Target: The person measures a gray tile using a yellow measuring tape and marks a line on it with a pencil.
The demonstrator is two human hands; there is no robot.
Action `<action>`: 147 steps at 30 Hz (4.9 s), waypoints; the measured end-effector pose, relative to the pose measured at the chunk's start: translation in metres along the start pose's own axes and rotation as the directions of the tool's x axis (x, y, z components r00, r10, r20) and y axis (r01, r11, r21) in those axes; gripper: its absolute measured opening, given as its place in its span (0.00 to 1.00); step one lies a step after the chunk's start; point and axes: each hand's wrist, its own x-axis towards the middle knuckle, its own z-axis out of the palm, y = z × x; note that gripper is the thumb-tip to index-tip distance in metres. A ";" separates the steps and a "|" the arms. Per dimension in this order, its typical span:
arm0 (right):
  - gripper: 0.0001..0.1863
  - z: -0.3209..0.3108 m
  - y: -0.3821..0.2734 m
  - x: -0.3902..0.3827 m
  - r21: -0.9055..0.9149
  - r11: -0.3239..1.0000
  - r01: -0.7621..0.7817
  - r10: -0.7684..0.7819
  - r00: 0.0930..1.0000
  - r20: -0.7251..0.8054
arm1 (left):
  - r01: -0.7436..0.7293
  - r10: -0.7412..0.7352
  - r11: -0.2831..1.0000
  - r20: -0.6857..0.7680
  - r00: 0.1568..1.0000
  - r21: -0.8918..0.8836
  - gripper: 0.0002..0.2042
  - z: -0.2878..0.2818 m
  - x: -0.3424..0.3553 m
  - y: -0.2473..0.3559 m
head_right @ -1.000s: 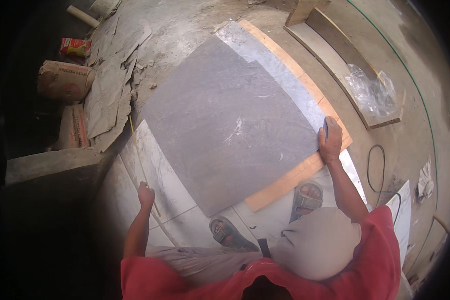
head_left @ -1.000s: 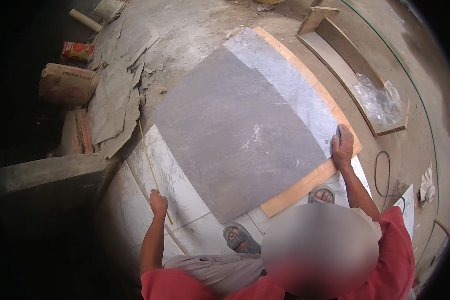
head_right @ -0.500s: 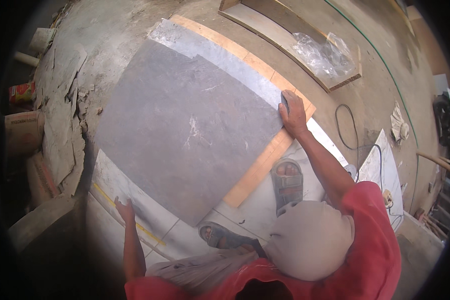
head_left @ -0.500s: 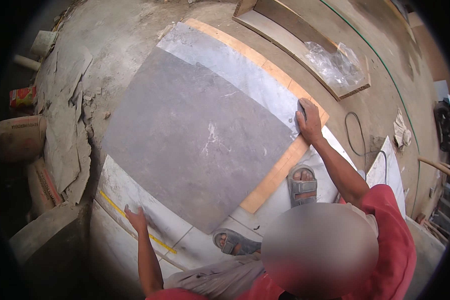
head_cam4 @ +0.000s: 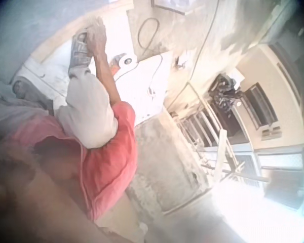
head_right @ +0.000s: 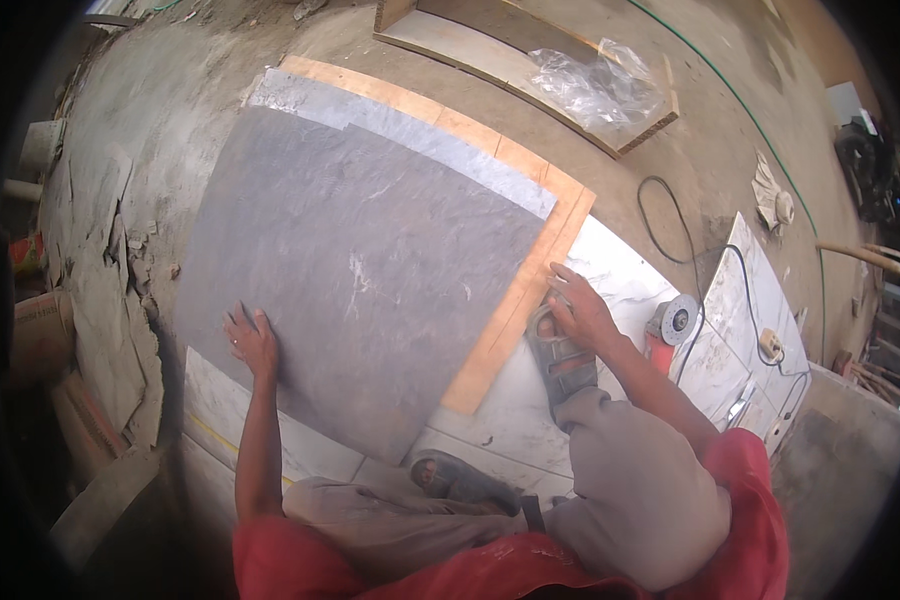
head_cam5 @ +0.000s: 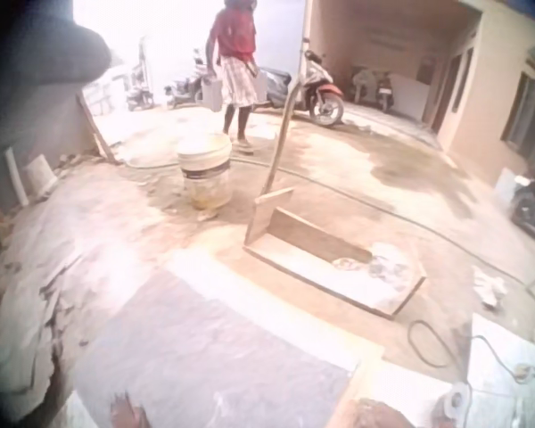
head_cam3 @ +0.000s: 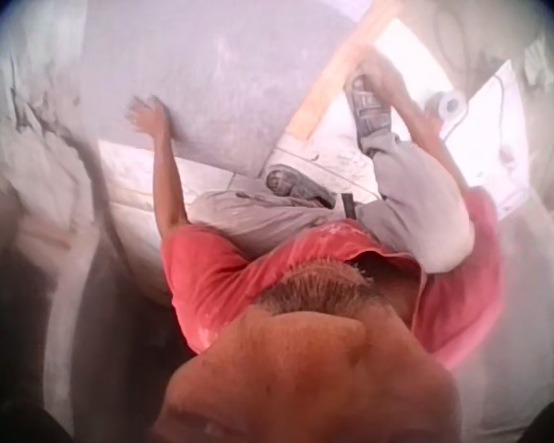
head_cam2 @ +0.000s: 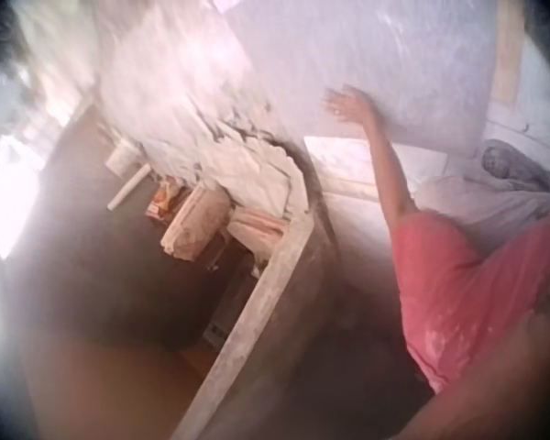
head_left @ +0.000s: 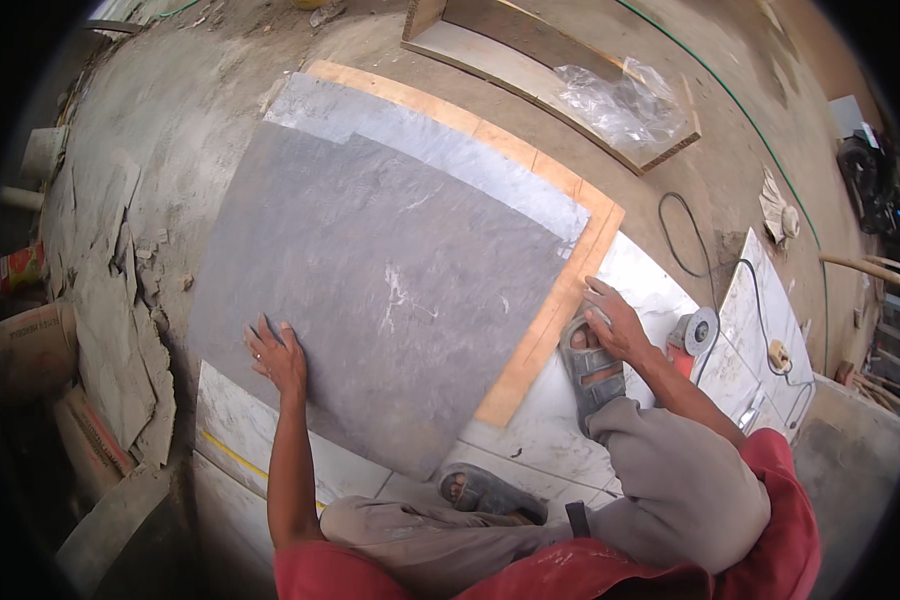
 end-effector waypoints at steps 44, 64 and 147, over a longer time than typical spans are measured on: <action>0.48 0.010 0.071 -0.240 -0.006 0.497 -0.868 0.752 0.435 -0.495 | -0.258 0.256 0.966 -0.046 0.966 -0.032 0.30 0.023 0.000 0.175; 0.19 -0.011 -0.030 -0.062 0.239 0.816 -0.526 0.369 0.793 0.485 | -0.245 0.229 0.969 0.284 0.931 0.020 0.33 0.004 0.019 0.186; 0.12 0.129 -0.108 0.062 0.874 0.017 -0.486 0.999 0.036 0.000 | 0.322 0.171 0.626 0.528 0.832 -0.710 0.18 -0.017 0.321 0.102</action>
